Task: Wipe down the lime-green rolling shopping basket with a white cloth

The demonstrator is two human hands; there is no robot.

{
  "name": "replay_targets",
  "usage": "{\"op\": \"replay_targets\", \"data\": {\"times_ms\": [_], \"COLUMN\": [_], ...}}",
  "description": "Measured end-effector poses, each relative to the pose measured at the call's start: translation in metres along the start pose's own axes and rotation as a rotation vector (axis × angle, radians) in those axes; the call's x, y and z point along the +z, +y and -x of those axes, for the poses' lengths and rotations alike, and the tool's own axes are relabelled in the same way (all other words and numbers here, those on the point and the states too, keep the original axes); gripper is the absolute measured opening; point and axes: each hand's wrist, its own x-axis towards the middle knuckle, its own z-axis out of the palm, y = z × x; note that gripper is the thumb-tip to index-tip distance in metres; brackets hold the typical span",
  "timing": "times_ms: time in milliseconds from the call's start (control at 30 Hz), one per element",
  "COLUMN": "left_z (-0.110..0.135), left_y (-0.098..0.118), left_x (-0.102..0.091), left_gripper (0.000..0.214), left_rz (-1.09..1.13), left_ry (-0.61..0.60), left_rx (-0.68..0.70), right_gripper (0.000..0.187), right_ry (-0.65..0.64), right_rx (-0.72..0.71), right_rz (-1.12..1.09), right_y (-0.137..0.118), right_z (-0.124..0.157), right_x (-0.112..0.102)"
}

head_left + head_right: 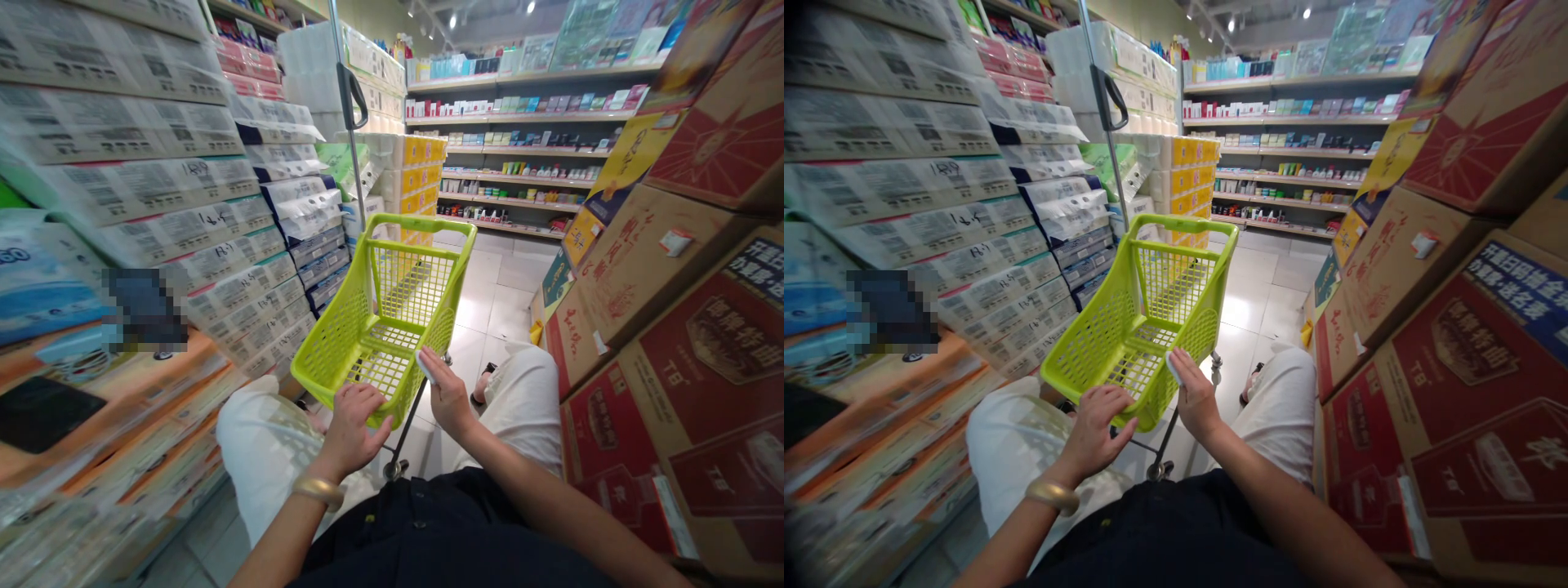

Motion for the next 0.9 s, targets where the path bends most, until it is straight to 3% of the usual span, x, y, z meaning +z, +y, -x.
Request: {"op": "replay_targets", "data": {"times_ms": [133,267,333,567,700,800,900], "left_z": [0.001,0.001,0.002,0.002,0.002,0.002,0.002], "left_y": [0.001,0.001,0.001,0.003,0.004,0.004,0.003], "left_x": [0.000,0.000,-0.001,-0.002,-0.003,-0.003,-0.002], "left_gripper": [0.011,0.012,0.012,0.013,0.012,0.013,0.013], "left_rz": [0.011,0.007,0.003,-0.001,0.001,0.003,0.002], "left_ry": [-0.002,0.003,0.001,-0.002,-0.001,-0.010,-0.014], "left_rx": [0.012,0.021,0.024,0.016,0.017,0.012,0.005], "right_gripper": [0.070,0.065,0.062,0.062,0.062,0.062,0.067], "right_ry": [0.050,-0.169,-0.200,0.083,0.204,0.180,0.079], "right_rx": [-0.062,-0.266,-0.293,0.136,0.312,0.322,0.212], "right_rz": [0.050,0.074,0.079,0.005,-0.035,-0.043,-0.009], "right_y": [0.007,0.008,0.013,0.046,0.053,0.048,0.033], "right_z": [-0.027,-0.039,-0.041,-0.054,-0.049,-0.038,-0.021], "right_x": [-0.012,-0.009,-0.006,-0.005,-0.001,0.005,0.010]}}
